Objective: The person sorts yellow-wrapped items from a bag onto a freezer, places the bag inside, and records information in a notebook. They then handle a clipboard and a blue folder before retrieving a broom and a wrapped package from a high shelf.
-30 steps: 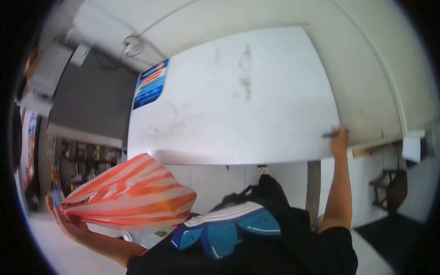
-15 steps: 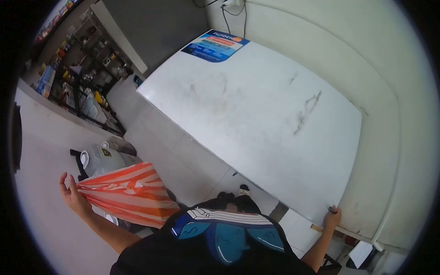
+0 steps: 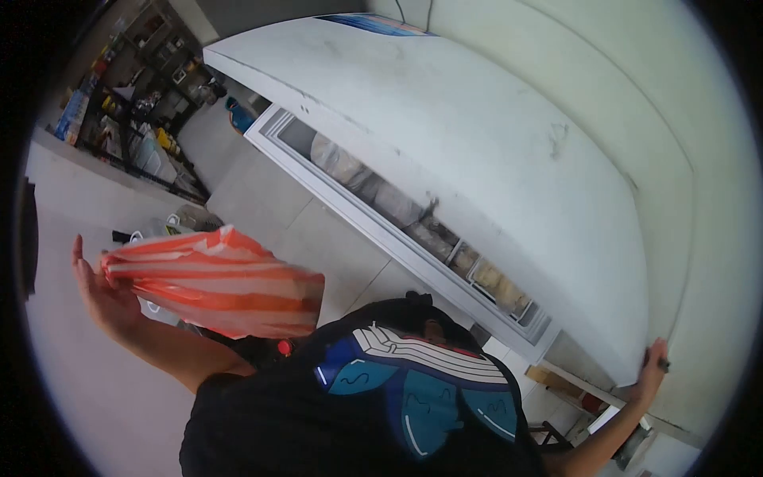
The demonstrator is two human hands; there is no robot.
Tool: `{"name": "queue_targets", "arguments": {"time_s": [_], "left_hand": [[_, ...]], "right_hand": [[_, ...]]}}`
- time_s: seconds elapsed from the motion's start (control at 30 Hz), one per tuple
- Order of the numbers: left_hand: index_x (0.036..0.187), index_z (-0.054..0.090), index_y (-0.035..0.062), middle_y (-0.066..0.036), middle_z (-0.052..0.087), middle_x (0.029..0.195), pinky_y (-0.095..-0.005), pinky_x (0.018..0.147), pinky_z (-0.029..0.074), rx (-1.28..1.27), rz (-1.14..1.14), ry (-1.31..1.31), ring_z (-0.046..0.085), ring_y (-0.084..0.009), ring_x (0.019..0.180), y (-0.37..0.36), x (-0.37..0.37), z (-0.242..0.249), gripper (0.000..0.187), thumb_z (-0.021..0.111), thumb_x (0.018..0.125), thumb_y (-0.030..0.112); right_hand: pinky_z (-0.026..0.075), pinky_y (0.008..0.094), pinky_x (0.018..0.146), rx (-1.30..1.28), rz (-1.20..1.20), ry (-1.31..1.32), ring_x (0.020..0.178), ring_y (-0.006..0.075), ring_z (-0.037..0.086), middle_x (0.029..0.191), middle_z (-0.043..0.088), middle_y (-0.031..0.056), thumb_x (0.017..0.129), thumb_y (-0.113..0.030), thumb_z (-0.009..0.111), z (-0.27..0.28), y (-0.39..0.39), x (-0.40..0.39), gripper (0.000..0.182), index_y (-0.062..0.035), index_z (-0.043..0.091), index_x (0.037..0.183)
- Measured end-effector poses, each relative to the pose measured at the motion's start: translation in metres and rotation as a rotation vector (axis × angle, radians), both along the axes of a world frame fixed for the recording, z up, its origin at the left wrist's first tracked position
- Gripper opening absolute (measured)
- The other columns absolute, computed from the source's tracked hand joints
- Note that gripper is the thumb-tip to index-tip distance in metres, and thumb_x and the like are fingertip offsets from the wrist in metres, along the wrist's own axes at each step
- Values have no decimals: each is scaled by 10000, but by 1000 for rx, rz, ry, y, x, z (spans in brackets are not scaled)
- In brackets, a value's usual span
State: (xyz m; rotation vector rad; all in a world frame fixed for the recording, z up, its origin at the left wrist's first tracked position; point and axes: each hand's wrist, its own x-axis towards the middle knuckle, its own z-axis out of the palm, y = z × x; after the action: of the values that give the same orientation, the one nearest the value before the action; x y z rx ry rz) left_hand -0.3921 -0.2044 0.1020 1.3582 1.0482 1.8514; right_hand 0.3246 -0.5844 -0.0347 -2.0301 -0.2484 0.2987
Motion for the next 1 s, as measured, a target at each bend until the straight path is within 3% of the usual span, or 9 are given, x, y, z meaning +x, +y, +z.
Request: {"name": "queue_targets", "arguments": {"time_s": [0.2,0.23,0.33,0.37,0.47,0.7,0.77,0.9,1.0], "left_hand": [[1302,349,-15,-142,557,786,-297,706,397,97,-95,-103,500,-191,739,51,91,58,504,413,916,302],[1253,426,-23,-183,584,893,-390,839,351,155,-655,-70,504,-254,848,76,51,58,478,397,905,304],[1182,505,-24,-196,576,951,-400,835,343,288,-672,-98,494,-280,900,105,88,68,443,384,893,289],[1155,539,-22,-214,562,964,-402,815,333,278,-891,-94,484,-300,917,117,88,66,432,377,886,274],[1133,529,-8,-217,546,921,-398,793,330,192,-991,-199,474,-292,870,111,124,50,404,378,883,272],[1000,400,75,-184,532,879,-373,686,372,61,-1111,-279,474,-238,745,88,185,-22,262,382,880,308],[973,414,75,-174,544,871,-363,715,401,37,-1103,-246,505,-239,761,96,214,-42,245,385,884,302],[894,439,72,-140,552,884,-375,777,421,-260,-1032,-413,536,-262,826,106,237,-122,211,404,891,281],[915,450,110,-54,510,840,-360,762,420,-502,-768,-427,514,-200,800,93,236,-200,181,466,902,290]], "right_hand": [[427,316,871,368,-210,61,963,167,524,1041,533,45,818,-445,629,67,27,46,575,9,504,1148],[415,316,900,354,-243,48,1023,179,518,1105,530,60,799,-459,645,69,18,68,638,25,488,1185],[373,315,962,321,-266,-81,1160,203,454,1300,441,111,796,-473,641,95,20,58,750,30,403,1299],[361,313,975,323,-244,-37,1190,207,427,1338,400,120,796,-475,639,99,16,60,776,33,373,1318],[342,305,993,329,-214,46,1239,212,385,1403,331,138,793,-488,635,108,6,64,841,46,310,1355],[359,292,970,281,-216,51,1184,200,424,1359,361,154,777,-528,632,115,-1,53,931,70,239,1374],[377,285,939,284,-231,33,1131,189,455,1295,409,145,780,-526,629,112,0,52,860,49,305,1331],[425,259,789,320,-217,55,901,137,530,973,542,70,799,-492,627,106,-5,41,482,-78,527,1025],[417,248,685,345,-141,54,749,106,514,771,515,10,810,-460,631,109,7,14,341,-152,487,794]]}}
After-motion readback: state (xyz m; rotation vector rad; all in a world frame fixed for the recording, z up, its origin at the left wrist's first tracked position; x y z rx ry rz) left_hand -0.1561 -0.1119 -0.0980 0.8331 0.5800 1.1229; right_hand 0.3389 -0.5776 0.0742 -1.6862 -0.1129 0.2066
